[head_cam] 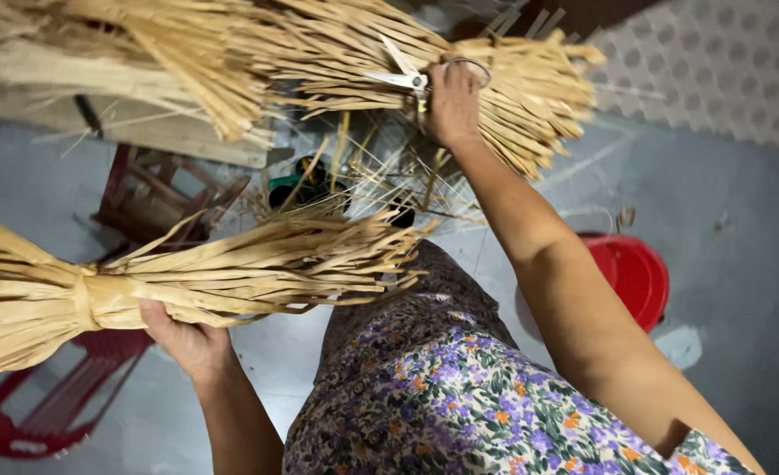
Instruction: The person uses shears to trim the edges of a woven basket, cutting away excess material. They then lift the basket, inspect it, and place it on a table with other baskets.
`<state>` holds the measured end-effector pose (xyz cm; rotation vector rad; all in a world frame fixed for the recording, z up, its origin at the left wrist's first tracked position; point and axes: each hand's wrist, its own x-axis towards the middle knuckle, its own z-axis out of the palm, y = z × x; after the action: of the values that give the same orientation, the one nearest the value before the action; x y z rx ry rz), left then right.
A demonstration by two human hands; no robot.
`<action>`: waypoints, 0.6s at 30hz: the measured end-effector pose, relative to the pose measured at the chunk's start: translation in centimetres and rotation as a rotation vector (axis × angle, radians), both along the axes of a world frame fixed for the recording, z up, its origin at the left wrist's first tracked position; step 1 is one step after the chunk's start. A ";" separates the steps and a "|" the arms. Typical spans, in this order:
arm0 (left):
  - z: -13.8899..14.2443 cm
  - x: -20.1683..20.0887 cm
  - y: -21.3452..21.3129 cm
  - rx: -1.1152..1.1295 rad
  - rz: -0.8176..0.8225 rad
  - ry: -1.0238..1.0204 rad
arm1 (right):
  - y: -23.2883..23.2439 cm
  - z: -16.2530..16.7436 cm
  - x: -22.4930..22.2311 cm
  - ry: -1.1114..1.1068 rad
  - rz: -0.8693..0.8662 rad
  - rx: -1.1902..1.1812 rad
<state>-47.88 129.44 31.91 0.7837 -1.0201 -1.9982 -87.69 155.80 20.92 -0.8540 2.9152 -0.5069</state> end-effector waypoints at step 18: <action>-2.9 1.7 1.6 -0.057 0.210 -0.074 | -1.6 -2.5 -3.7 0.006 0.056 0.035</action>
<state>-46.16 131.03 28.98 0.9013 -0.9888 -1.7661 -91.39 154.21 18.44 -0.9306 2.8869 -0.4481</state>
